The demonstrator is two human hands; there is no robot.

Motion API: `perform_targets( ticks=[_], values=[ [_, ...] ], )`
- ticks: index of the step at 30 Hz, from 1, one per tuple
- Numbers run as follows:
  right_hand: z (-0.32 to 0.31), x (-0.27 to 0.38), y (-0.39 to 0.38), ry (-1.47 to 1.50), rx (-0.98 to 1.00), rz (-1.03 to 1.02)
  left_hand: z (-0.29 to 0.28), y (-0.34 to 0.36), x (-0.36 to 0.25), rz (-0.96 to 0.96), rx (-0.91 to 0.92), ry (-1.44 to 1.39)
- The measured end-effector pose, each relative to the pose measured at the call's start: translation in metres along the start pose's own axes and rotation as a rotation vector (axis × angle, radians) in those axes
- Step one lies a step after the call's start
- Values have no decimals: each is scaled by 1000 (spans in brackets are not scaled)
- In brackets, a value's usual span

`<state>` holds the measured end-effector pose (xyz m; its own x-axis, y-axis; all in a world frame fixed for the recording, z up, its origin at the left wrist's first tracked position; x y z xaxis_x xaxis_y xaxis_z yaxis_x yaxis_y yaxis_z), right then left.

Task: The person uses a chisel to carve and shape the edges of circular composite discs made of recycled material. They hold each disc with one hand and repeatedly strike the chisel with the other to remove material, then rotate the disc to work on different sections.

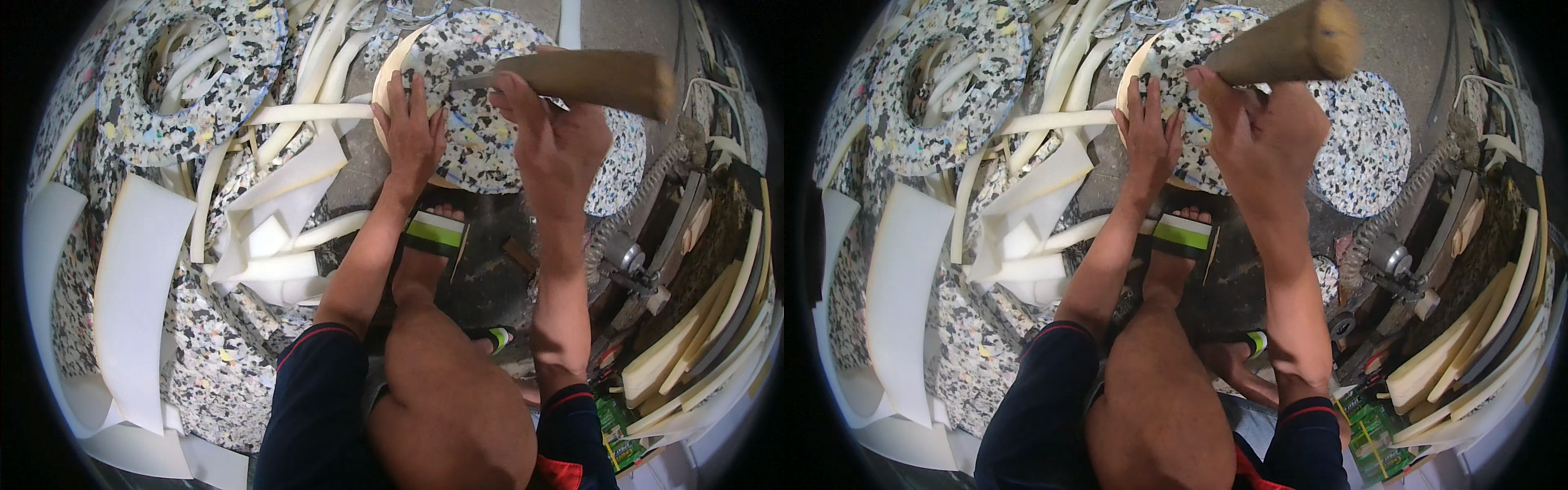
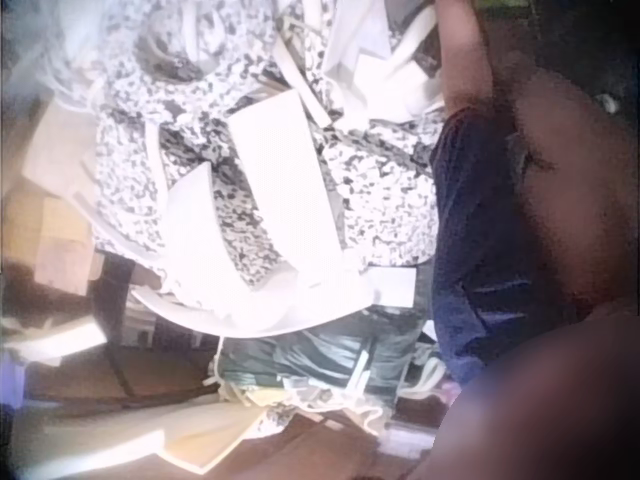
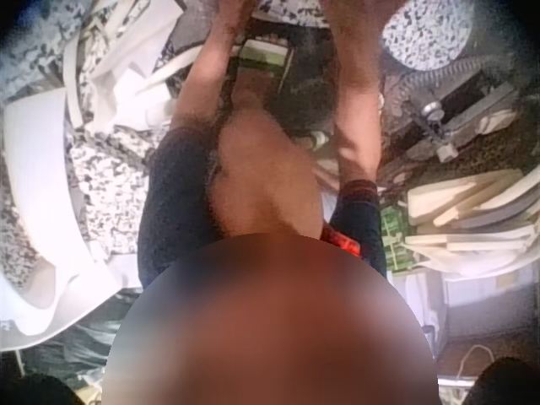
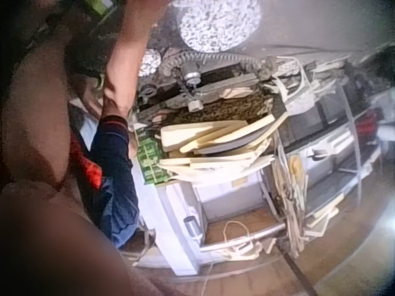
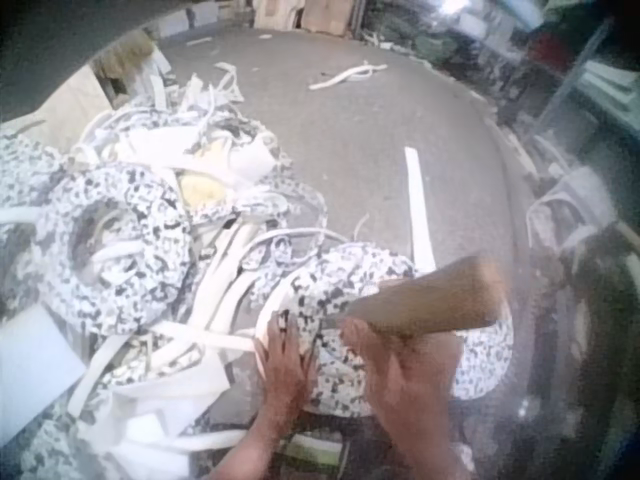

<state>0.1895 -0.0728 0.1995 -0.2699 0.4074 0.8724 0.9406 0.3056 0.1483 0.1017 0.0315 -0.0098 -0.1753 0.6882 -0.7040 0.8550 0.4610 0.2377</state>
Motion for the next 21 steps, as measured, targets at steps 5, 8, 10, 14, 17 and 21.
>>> perform_targets(
  ticks=[5, 8, 10, 14, 17, 21],
  values=[
    [-15, 10, -7, 65, -50, -79, 6, 2, 4, -38, 24, 16],
    [0, -4, -2, 7, -36, -144, 7, 2, 5, -58, 53, -11],
    [5, -21, -1, -25, -47, -120, 2, 2, 5, -53, 24, 23],
    [4, -21, -11, -218, 32, -189, -8, 22, 17, -58, -79, -150],
    [-6, -1, -22, -243, -10, -251, -7, 59, 47, -191, -114, -132],
    [-11, 14, -35, 21, -15, -151, 24, 61, 91, -590, 317, -512]
  ],
)
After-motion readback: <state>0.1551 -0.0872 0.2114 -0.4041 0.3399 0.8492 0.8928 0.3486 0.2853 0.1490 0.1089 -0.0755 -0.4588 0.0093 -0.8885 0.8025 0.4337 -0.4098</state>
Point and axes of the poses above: each hand's wrist, its own y-axis towards the middle knuckle, its own z-axis out of the palm, x = y × z, the point moved 10 cm from there along y, towards the middle knuckle, and after that the axes turned 4 degrees about z, right-handed, at the moved point
